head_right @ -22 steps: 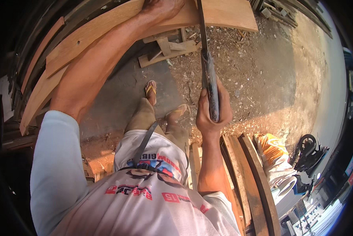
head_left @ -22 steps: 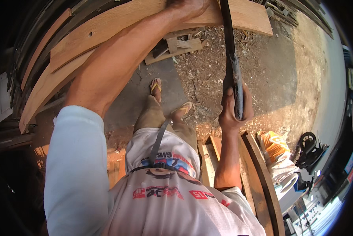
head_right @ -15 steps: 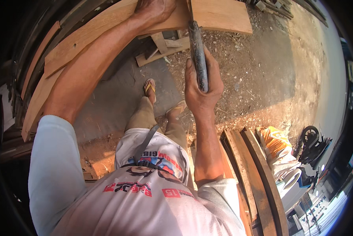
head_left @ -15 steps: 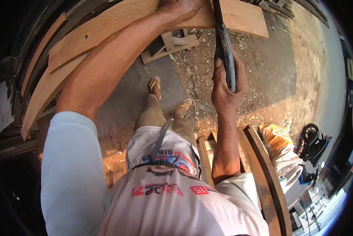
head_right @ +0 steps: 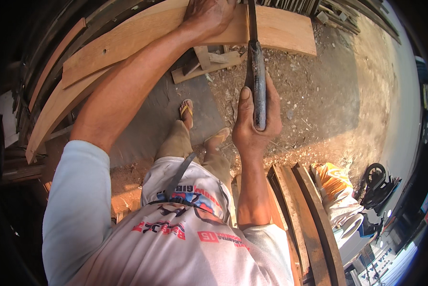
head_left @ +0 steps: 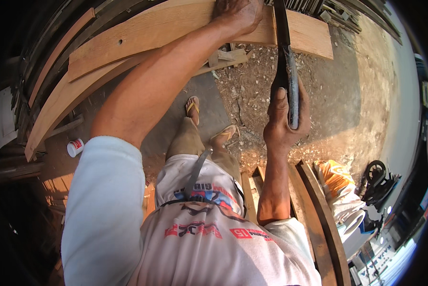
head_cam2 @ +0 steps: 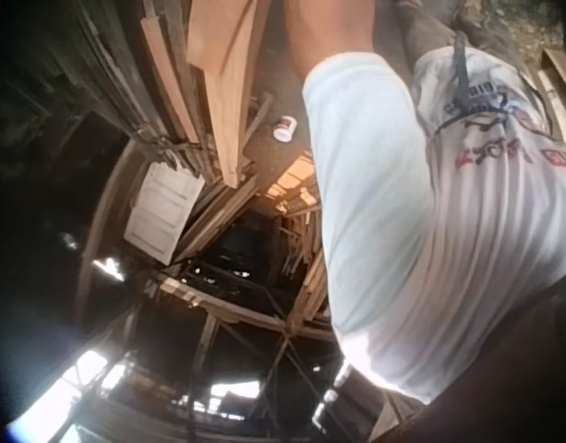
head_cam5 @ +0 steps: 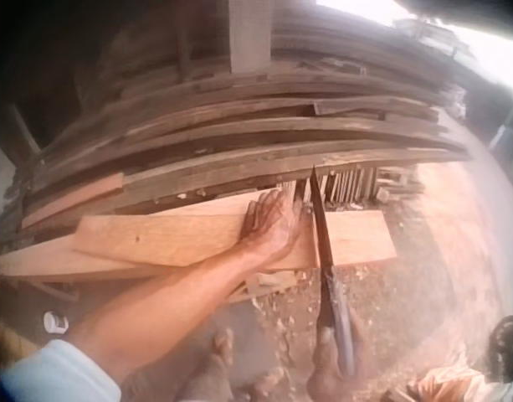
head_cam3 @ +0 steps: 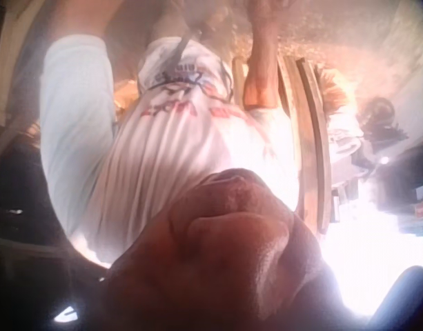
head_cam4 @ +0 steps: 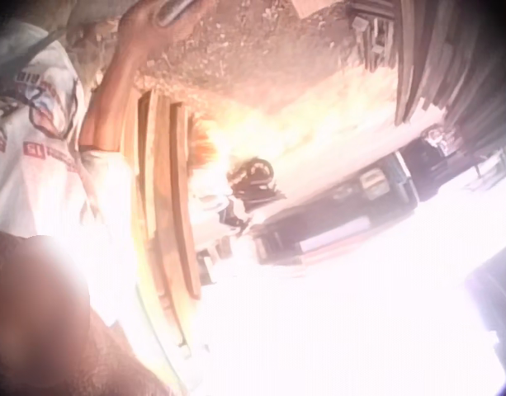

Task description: The person uses a hand saw to cut a wooden plank placed on a workbench. They hold the plank with one hand and saw with the other, completing the cut and separating the piece. The person then picks up the cut piece and briefly aligns it with another plank.

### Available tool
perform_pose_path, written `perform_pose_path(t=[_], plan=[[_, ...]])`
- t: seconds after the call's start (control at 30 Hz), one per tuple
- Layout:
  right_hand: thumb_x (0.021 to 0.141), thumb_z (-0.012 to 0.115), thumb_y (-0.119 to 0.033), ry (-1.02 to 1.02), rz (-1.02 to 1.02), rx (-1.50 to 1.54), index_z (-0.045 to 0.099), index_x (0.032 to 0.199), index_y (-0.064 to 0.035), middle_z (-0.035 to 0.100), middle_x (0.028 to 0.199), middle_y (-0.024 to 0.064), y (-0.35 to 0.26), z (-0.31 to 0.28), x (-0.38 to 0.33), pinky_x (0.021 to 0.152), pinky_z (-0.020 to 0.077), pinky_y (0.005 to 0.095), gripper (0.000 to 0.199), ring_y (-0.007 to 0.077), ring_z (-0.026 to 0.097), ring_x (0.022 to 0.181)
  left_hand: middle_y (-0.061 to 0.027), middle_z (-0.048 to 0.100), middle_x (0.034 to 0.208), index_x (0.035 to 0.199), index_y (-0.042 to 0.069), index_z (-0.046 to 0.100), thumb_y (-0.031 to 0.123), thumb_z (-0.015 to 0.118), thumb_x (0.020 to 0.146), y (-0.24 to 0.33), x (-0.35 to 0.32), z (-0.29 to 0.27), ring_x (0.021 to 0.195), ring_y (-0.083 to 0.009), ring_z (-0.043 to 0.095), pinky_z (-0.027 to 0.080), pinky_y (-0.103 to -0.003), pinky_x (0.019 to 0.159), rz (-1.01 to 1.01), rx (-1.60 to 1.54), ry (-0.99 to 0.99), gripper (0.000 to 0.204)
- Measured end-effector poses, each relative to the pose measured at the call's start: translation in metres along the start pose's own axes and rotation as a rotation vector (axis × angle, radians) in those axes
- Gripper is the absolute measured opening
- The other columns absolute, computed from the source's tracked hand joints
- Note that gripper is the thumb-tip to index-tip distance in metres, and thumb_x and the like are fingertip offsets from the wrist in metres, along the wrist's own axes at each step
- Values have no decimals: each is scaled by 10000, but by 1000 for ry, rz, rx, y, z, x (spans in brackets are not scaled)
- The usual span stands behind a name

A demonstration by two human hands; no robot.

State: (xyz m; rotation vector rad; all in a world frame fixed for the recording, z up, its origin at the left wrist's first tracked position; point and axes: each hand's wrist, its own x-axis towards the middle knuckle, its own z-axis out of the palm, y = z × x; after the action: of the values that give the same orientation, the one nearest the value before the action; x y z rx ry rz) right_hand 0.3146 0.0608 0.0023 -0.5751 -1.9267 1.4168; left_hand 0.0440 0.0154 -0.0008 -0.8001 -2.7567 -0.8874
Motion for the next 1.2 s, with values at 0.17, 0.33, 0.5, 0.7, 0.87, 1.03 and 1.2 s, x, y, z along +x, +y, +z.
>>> perform_pose_path(t=[0.17, 0.33, 0.5, 0.7, 0.87, 1.03, 1.2], plan=[[1039, 708, -215, 95, -153, -102, 606, 1377, 109, 723, 1219, 210, -58, -45, -20, 924, 554, 314, 479, 193, 707, 1035, -259, 645, 1288, 1227, -18, 605, 343, 467, 1078, 4, 0, -9, 1276, -422, 575, 448, -563, 1061, -30, 4, -68, 415], [1033, 712, -201, 34, 44, -70, 611, 1395, 74, 740, 1153, 160, -27, -45, -34, 879, 551, 292, 466, 165, 704, 981, -270, 667, 1249, 1170, -12, 651, 343, 475, 1069, 8, 7, -11, 1221, -444, 609, 469, -576, 1028, -68, 5, -60, 409], [1027, 707, -184, -14, 46, -70, 620, 1396, 49, 728, 1066, 109, -20, -35, -45, 760, 513, 256, 446, 117, 652, 845, -283, 687, 1196, 1150, -15, 666, 351, 472, 1069, 17, 4, -19, 1176, -464, 634, 490, -578, 1001, -89, -24, -76, 423], [1036, 693, -240, 1, -112, -169, 640, 1367, 59, 746, 1107, 145, -11, -43, -63, 825, 554, 298, 449, 168, 706, 926, -305, 699, 1164, 1075, -30, 689, 374, 482, 1062, 15, 5, -21, 1117, -488, 657, 505, -593, 974, -88, -92, -17, 455], [1011, 709, -94, -37, 3, -156, 629, 1394, 26, 745, 1094, 114, -21, -27, -27, 840, 548, 266, 409, 115, 684, 937, -305, 708, 1113, 1061, -26, 695, 401, 492, 1054, -6, 31, -4, 1075, -496, 670, 519, -597, 939, -54, 16, -17, 473], [1003, 730, -120, -82, 34, -120, 643, 1388, 9, 752, 1125, 102, -15, -31, -15, 859, 553, 274, 415, 124, 700, 951, -313, 712, 1073, 1029, -24, 708, 395, 504, 1045, -17, 44, -3, 1050, -489, 681, 529, -594, 911, -40, 39, 8, 467], [991, 749, -129, -73, -65, -159, 660, 1362, 9, 759, 1145, 114, -6, -30, 2, 888, 555, 294, 406, 150, 718, 986, -316, 711, 1055, 1004, -27, 709, 346, 524, 1035, -8, 45, -3, 1043, -495, 682, 533, -592, 904, -74, 21, -2, 418]])
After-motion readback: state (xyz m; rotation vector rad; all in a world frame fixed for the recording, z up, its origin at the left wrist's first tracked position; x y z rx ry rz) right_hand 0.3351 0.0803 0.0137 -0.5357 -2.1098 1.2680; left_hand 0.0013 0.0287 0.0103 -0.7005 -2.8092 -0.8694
